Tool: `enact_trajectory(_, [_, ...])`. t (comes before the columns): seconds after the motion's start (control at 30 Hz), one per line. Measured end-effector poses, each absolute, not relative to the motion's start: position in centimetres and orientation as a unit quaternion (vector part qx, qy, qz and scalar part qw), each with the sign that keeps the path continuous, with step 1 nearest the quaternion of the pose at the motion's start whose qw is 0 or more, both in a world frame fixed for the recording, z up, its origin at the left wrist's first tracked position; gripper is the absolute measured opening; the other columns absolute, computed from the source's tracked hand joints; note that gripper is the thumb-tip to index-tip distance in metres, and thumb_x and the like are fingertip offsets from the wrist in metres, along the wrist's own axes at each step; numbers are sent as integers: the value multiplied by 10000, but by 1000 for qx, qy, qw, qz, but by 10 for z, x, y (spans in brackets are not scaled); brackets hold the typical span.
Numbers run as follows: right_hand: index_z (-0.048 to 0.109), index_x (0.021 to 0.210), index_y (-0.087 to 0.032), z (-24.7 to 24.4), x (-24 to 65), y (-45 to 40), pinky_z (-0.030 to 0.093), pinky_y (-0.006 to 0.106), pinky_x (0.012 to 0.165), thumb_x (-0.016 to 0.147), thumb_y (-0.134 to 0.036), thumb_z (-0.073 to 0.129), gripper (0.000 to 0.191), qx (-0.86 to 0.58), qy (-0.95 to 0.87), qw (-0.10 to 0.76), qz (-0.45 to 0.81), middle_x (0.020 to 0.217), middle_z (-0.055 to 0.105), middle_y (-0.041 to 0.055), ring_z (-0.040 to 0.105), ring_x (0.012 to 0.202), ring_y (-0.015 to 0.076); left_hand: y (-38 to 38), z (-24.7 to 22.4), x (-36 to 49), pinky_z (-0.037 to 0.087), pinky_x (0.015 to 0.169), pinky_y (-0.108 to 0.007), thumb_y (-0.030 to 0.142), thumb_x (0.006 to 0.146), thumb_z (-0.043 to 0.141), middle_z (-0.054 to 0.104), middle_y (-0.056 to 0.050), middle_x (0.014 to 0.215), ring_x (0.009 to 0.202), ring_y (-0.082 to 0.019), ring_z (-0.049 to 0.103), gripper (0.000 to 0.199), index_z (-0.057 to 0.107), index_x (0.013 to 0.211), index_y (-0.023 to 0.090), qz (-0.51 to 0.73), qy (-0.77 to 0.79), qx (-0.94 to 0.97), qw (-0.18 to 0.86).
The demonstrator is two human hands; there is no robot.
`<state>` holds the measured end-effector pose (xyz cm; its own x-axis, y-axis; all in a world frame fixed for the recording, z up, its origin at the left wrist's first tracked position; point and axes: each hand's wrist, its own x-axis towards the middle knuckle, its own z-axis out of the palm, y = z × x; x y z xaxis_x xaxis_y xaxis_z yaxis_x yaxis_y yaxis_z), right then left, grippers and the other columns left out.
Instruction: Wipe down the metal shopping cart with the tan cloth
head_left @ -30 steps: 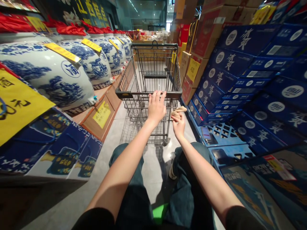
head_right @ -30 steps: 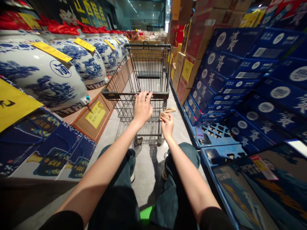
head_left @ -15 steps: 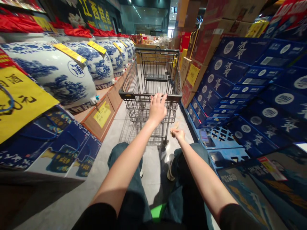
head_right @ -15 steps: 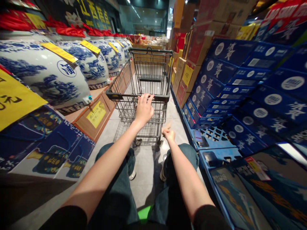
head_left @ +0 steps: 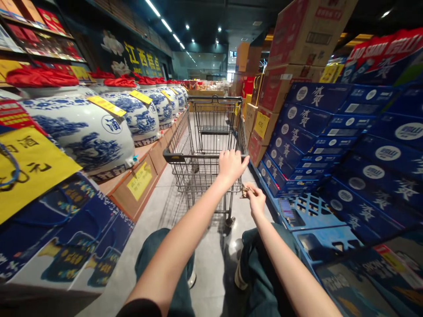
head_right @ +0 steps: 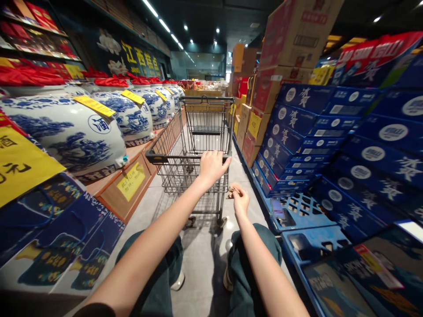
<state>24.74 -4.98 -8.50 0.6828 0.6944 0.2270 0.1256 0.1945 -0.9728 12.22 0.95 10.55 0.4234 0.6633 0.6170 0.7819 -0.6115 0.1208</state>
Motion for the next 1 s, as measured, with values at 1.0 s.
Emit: enact_trajectory(1.0, [552, 871, -262, 74, 199, 46, 557, 403, 918, 921, -266, 609, 76, -337, -639, 691, -22, 1044, 650, 55, 682, 1042, 235, 37, 81, 21, 406, 852, -423, 227, 933, 481, 626, 36, 575, 572, -184, 571, 276, 579, 678, 264, -593, -255, -731, 220])
